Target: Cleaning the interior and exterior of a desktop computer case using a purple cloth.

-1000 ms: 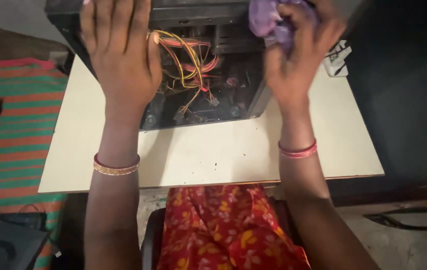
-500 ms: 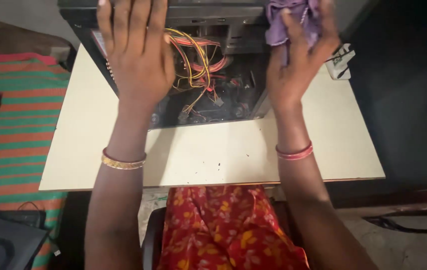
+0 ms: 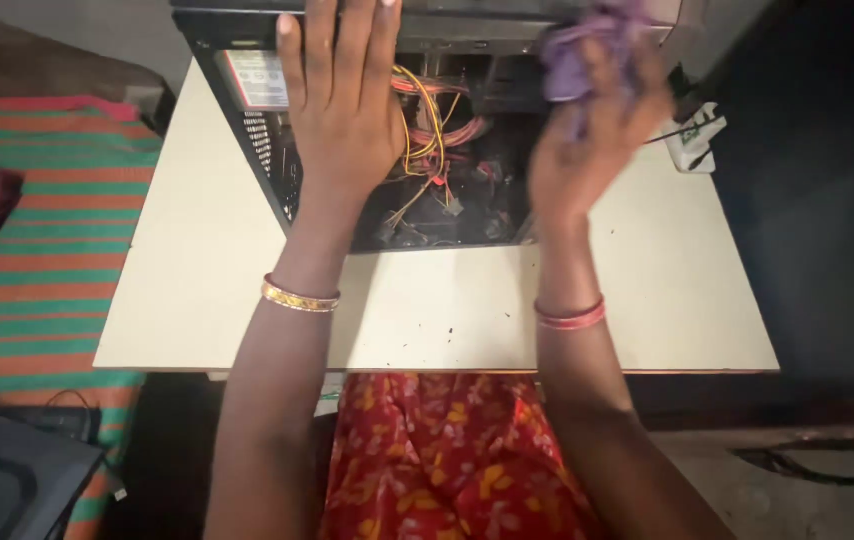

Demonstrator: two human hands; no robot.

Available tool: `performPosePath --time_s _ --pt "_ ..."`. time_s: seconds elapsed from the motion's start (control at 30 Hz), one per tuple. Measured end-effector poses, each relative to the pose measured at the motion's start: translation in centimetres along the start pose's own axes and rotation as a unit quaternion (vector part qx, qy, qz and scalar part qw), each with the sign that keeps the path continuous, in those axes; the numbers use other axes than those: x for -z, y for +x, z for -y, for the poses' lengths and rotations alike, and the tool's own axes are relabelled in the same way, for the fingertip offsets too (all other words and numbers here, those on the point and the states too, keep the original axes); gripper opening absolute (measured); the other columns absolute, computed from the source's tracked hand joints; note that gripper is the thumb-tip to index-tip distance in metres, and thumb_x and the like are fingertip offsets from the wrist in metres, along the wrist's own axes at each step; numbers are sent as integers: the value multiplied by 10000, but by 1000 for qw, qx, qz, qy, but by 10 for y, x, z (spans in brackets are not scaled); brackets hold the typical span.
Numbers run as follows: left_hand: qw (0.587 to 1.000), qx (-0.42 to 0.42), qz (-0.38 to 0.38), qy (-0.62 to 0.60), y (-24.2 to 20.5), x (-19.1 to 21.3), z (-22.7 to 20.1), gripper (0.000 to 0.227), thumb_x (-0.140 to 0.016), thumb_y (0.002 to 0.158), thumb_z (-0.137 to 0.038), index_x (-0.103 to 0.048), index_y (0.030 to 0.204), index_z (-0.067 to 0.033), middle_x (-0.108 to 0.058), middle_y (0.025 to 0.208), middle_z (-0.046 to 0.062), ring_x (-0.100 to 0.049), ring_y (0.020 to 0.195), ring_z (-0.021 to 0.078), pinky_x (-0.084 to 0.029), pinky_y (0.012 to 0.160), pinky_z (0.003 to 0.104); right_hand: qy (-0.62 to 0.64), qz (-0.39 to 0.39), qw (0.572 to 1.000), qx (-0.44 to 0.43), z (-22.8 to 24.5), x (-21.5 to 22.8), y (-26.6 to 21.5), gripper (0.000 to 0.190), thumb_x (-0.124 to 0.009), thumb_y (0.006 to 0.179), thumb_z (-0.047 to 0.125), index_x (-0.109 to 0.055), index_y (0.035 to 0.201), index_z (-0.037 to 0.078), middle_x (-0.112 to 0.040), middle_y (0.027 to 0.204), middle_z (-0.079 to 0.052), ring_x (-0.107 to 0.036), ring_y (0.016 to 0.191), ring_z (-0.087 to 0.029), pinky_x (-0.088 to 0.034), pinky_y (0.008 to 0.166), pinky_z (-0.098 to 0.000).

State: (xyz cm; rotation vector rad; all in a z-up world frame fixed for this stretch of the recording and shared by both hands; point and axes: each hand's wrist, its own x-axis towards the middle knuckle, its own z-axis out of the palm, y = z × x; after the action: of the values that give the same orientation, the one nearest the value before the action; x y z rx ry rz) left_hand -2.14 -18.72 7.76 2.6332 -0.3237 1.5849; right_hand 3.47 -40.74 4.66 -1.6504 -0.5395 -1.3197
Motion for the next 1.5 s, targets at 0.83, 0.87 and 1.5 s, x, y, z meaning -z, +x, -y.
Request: performPosePath --time_s 0.83,0.87,1.5 --pt "996 -7 -74 -58 9 27 11 385 -637 1027 -64 -652 1411 -46 -561 1429 107 -492 1384 338 -325 1253 560 -95 202 970 96 70 -28 -3 535 -735 907 -5 -689 1402 194 -509 1537 -11 -481 1284 -287 -421 1143 -401" --pt "996 -6 -72 -59 11 25 12 385 -637 1027 -64 -652 1411 -46 -561 1429 107 -492 1384 338 -325 1253 560 -95 204 970 95 62 -20 -1 535 -735 907 -5 -689 1402 194 -509 1537 -11 -481 1284 -287 -421 1143 -401" --pt "995 5 -79 -57 10 23 7 473 -607 931 -60 -638 1402 -35 -557 1418 125 -485 1393 357 -310 1277 558 -107 173 972 117 21 -1 -9 487 -690 861 -79 -726 1291 146 -552 1460 -12 -475 1307 -279 -415 1153 -417"
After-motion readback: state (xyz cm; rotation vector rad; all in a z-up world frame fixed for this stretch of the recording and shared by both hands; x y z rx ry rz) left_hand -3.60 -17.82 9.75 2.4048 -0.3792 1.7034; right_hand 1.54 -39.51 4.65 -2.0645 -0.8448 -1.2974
